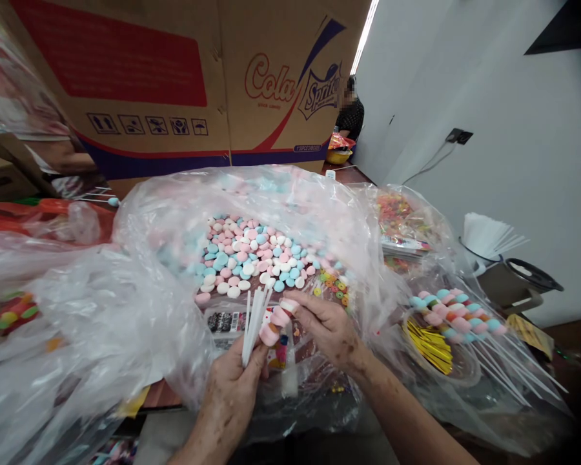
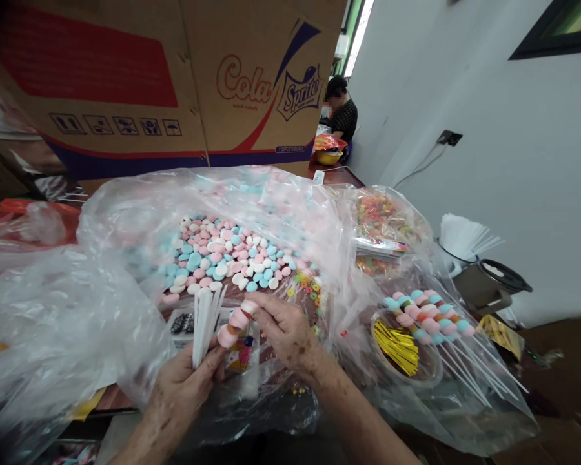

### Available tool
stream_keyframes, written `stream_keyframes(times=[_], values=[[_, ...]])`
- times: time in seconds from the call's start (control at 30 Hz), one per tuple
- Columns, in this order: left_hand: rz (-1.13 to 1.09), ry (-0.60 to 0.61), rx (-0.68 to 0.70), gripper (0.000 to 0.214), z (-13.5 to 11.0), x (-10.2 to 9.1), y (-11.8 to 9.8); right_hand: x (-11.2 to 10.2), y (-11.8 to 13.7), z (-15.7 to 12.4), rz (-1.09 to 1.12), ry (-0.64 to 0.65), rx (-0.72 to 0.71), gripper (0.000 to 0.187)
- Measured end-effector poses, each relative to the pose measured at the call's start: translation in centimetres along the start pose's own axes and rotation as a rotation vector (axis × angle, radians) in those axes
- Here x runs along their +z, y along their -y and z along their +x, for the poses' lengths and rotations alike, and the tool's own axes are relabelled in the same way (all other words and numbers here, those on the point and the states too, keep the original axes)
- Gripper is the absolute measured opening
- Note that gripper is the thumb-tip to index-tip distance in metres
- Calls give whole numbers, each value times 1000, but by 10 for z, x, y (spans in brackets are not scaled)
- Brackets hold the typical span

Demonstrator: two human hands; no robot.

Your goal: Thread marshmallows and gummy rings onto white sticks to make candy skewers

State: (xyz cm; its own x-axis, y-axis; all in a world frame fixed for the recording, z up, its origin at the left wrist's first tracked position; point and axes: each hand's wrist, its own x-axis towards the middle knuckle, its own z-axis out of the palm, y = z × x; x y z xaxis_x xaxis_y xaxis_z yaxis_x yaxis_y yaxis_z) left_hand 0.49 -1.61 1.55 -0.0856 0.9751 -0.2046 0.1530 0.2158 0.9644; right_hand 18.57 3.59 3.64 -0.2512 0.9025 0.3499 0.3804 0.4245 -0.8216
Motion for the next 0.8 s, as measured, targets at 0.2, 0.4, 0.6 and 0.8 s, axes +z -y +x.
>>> stream_keyframes(times=[0.2, 0.4, 0.6, 0.8], values=[[-172, 97, -32, 30, 3, -3, 5, -3, 2, 0, 1, -111, -23, 28], [-189, 70, -30, 33, -2, -5, 10, -4, 4, -2, -36, -84, -134, 29], [-285, -49, -27, 26, -7, 2, 3, -1, -1, -4, -161, -74, -345, 36], [-253, -51, 15, 22, -5, 2, 2, 8, -2, -8, -90, -57, -214, 34]])
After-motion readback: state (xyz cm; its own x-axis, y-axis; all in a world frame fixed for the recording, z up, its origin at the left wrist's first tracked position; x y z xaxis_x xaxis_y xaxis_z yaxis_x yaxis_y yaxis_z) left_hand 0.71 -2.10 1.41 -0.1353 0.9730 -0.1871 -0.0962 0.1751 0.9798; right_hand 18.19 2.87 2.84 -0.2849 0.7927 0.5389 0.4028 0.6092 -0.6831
